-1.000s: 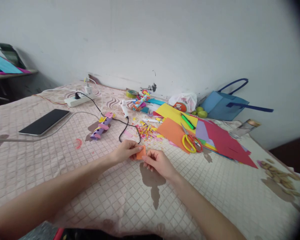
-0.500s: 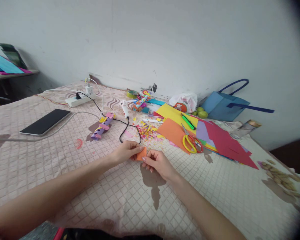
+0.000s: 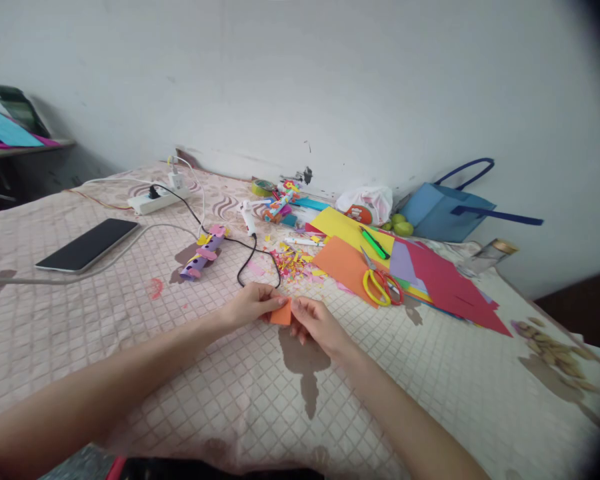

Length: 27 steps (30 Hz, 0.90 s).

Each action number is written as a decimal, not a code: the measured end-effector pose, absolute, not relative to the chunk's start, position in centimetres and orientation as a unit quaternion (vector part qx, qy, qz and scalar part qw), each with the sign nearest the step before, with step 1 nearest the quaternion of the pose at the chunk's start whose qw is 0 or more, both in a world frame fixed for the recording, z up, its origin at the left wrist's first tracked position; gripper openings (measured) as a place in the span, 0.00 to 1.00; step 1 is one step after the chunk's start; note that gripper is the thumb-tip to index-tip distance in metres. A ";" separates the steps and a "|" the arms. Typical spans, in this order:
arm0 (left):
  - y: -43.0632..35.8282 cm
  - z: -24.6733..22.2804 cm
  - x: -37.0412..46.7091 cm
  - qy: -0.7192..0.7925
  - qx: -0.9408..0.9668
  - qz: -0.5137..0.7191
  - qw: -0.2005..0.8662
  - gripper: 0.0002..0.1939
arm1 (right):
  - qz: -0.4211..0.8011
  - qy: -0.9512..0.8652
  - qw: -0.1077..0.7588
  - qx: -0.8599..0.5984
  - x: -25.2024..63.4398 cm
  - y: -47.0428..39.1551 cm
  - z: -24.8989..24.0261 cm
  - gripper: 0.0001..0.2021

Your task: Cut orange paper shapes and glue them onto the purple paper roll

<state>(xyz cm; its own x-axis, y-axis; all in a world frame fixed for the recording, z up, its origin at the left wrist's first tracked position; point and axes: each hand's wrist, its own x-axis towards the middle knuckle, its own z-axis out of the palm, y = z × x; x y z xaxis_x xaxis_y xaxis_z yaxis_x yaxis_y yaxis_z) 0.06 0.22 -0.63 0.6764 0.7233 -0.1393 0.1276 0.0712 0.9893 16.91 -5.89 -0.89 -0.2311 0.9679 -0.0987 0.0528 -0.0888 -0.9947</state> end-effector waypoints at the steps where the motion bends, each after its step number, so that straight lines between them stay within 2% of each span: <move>1: 0.1 -0.6 0.1 0.328 0.643 0.224 0.655 0.19 | 0.561 -0.543 0.411 -0.470 16.9 -5.9 -0.8 0.17; 6: -0.5 -0.2 0.4 0.328 0.613 0.225 0.683 0.19 | 0.528 -0.538 0.453 -0.477 16.4 -5.7 -0.9 0.16; 10: -0.6 -0.1 0.4 0.344 0.605 0.221 0.683 0.17 | 0.453 -0.592 0.417 -0.521 18.7 -4.4 -0.4 0.18; 11: -0.5 -0.1 0.3 0.354 0.596 0.224 0.685 0.17 | 0.396 -0.602 0.412 -0.558 20.2 -4.0 -0.1 0.18; 13: -0.4 -0.2 0.2 0.370 0.573 0.227 0.695 0.17 | 0.158 -0.601 0.386 -0.682 24.1 -3.2 0.6 0.16; 16: -0.2 -0.4 0.2 0.374 0.530 0.243 0.722 0.16 | 0.034 -0.547 0.364 -0.753 30.4 -2.5 0.9 0.10; 20: 0.1 -0.5 0.1 0.360 0.479 0.278 0.751 0.15 | -0.024 -0.511 0.300 -0.805 35.1 -2.2 -0.5 0.13; 27: 0.7 -0.4 0.0 0.327 0.446 0.305 0.776 0.10 | -0.054 -0.481 0.235 -0.843 36.0 -1.4 -2.4 0.16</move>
